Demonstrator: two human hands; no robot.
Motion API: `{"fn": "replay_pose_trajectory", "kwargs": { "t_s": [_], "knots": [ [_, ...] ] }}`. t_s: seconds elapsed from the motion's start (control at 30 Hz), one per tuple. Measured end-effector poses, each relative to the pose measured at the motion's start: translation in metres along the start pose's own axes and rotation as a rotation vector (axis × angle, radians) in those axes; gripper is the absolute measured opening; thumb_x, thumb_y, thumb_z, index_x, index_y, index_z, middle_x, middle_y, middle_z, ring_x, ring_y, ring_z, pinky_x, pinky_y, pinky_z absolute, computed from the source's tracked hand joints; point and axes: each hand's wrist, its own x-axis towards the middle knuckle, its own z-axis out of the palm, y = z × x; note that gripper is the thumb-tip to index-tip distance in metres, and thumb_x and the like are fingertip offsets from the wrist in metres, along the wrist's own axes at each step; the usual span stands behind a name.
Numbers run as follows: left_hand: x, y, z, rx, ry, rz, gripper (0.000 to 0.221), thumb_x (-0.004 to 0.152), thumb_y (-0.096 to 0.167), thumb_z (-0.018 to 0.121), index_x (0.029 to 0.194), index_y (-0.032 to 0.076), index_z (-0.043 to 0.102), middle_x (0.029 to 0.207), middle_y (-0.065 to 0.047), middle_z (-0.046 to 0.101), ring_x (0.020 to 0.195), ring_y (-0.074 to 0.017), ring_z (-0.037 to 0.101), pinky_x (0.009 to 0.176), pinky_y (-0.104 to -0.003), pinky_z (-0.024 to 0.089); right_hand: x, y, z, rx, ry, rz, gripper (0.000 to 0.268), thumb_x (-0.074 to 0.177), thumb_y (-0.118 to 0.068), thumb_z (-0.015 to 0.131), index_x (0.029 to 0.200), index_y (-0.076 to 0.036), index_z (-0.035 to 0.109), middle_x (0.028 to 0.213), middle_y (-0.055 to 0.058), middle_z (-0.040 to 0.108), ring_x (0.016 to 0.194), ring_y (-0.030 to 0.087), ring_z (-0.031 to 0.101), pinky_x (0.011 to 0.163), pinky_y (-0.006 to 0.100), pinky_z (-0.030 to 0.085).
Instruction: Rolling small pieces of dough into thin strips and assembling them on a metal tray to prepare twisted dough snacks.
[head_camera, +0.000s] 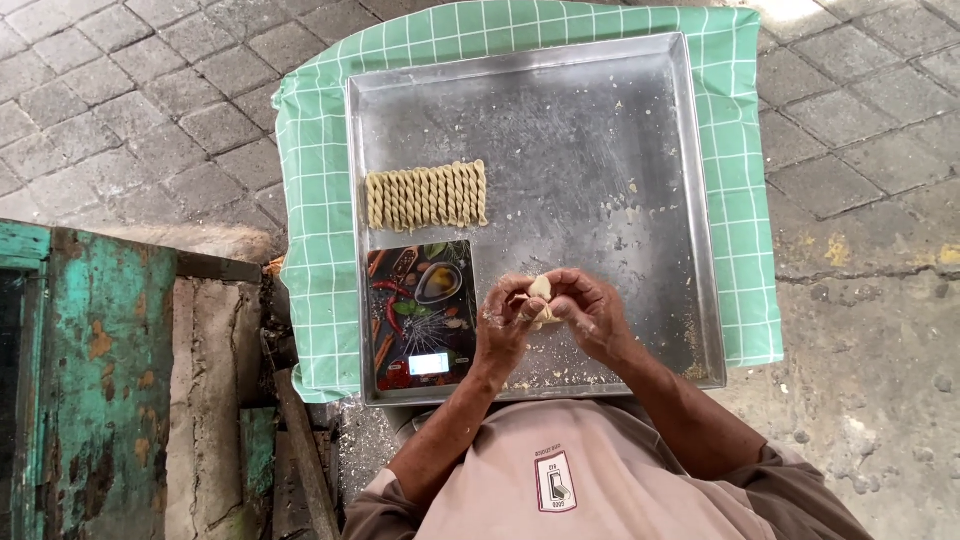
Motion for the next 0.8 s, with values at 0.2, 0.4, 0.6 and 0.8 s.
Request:
{"fn": "replay_pose_trajectory", "kwargs": {
  "t_s": [0.2, 0.4, 0.6, 0.8],
  "knots": [
    [-0.003, -0.001, -0.007, -0.016, -0.013, -0.053, 0.025, 0.096, 0.022, 0.077, 0.100, -0.001, 0.070, 0.096, -0.011, 0.068, 0.080, -0.0123, 0.064, 0.065, -0.026, 0.060, 0.001, 0.011, -0.015, -0.102, -0.036, 0.050, 0.021, 0.098, -0.017, 0.071, 0.104, 0.003, 0.073, 0.077, 0.007, 0.065, 0.073, 0.010, 0.056, 0.065, 0.025, 0.051],
    [-0.001, -0.007, -0.010, -0.188, -0.053, -0.191, 0.019, 0.094, 0.017, 0.078, 0.096, 0.000, 0.070, 0.086, -0.007, 0.070, 0.076, -0.0107, 0.069, 0.067, -0.025, 0.063, 0.003, 0.006, -0.007, -0.144, -0.030, -0.007, 0.017, 0.098, -0.018, 0.073, 0.101, -0.001, 0.074, 0.084, 0.012, 0.071, 0.074, 0.015, 0.062, 0.069, 0.029, 0.053],
    [0.004, 0.018, -0.008, -0.176, -0.030, -0.121, 0.024, 0.092, 0.018, 0.080, 0.104, 0.001, 0.070, 0.096, -0.010, 0.070, 0.081, -0.0113, 0.069, 0.066, -0.024, 0.062, 0.002, 0.011, -0.001, -0.027, 0.060, 0.008, 0.015, 0.098, -0.009, 0.072, 0.101, 0.006, 0.074, 0.070, 0.008, 0.066, 0.062, 0.008, 0.058, 0.059, 0.021, 0.051],
    [0.004, 0.019, -0.011, -0.117, -0.006, -0.062, 0.019, 0.092, 0.018, 0.081, 0.087, 0.002, 0.074, 0.095, -0.011, 0.069, 0.081, -0.0092, 0.061, 0.066, -0.024, 0.053, -0.003, 0.010, 0.001, -0.150, -0.024, 0.001, 0.025, 0.090, -0.007, 0.078, 0.110, 0.008, 0.075, 0.090, 0.016, 0.073, 0.084, 0.015, 0.063, 0.074, 0.032, 0.058]
  ]
}}
